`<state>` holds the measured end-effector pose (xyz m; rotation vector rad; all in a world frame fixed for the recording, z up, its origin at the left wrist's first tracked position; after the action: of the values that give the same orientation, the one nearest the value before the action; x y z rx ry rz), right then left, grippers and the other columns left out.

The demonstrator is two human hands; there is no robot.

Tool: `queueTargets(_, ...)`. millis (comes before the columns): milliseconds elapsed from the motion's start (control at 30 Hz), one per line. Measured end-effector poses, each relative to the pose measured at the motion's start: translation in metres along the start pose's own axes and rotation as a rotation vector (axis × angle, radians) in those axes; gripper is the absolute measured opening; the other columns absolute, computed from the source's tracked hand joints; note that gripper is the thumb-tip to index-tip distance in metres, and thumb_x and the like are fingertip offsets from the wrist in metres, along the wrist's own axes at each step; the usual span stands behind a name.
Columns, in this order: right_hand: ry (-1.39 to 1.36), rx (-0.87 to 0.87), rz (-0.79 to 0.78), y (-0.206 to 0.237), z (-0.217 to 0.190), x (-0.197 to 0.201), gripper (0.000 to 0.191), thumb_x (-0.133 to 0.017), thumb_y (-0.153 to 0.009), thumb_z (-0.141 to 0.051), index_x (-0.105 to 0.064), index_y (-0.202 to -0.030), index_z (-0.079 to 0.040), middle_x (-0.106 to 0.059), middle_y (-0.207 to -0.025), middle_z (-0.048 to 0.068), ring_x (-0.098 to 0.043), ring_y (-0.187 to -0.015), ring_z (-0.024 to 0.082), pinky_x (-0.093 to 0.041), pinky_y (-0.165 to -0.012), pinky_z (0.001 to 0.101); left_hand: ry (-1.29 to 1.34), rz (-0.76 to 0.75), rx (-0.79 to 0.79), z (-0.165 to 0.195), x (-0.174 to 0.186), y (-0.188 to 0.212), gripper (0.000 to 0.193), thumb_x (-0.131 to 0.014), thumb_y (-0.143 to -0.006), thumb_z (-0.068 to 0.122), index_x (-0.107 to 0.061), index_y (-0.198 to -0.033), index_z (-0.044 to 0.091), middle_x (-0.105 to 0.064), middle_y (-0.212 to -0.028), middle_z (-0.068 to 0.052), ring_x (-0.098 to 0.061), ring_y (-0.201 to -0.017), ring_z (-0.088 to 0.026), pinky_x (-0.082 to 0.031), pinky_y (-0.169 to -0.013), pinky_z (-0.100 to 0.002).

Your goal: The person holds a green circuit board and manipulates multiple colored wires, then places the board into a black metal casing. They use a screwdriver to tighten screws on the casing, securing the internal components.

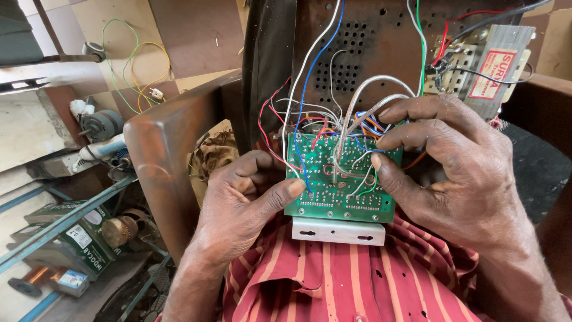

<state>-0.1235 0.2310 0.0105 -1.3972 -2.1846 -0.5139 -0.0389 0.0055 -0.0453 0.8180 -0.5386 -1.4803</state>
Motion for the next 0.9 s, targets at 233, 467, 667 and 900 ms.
queueTargets(233,0.018,0.067,0.014,0.009,-0.011,-0.004,0.024,-0.082,-0.081,-0.003,-0.066,-0.100,-0.002,-0.069,-0.113,0.012,-0.071,-0.093,0.021,-0.059,-0.072,0.0299,0.004,-0.001,-0.003,-0.010,0.002,0.009,0.022,-0.078,-0.089,0.009,-0.069,-0.106,-0.001,-0.076,-0.089,-0.005,-0.067,-0.080,-0.006,-0.056,-0.072,-0.022)
queueTargets(467,0.014,0.052,0.019,0.025,-0.014,-0.008,0.030,-0.082,-0.082,-0.004,-0.064,-0.106,-0.002,-0.070,-0.110,0.012,-0.070,-0.090,0.020,-0.058,-0.072,0.0308,-0.010,-0.001,-0.006,-0.024,0.002,0.020,0.021,-0.079,-0.089,0.009,-0.069,-0.105,-0.001,-0.075,-0.087,-0.004,-0.065,-0.078,-0.005,-0.054,-0.070,-0.021)
queueTargets(667,0.007,0.047,0.023,0.039,-0.008,-0.005,0.033,-0.081,-0.083,-0.004,-0.062,-0.109,-0.002,-0.070,-0.111,0.012,-0.069,-0.089,0.019,-0.058,-0.072,0.0298,-0.001,-0.011,-0.011,-0.032,-0.007,0.025,0.020,-0.078,-0.090,0.008,-0.068,-0.105,-0.001,-0.075,-0.088,-0.004,-0.065,-0.079,-0.005,-0.055,-0.070,-0.021)
queueTargets(900,0.012,0.056,0.056,0.044,-0.007,-0.006,0.039,-0.080,-0.082,0.003,-0.059,-0.114,0.001,-0.068,-0.116,0.014,-0.068,-0.089,0.018,-0.058,-0.076,0.0302,-0.008,-0.011,-0.007,-0.036,-0.007,0.027,0.021,-0.078,-0.089,0.008,-0.069,-0.106,-0.001,-0.076,-0.089,-0.004,-0.066,-0.080,-0.005,-0.055,-0.072,-0.021)
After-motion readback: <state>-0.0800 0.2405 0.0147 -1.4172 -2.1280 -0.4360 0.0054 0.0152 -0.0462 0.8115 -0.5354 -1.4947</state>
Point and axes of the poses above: each hand's wrist, its own y-axis away from the middle knuckle, its own x-axis out of the back of the hand, z = x × y, the point moved 6 cm from there along -y, towards the middle knuckle
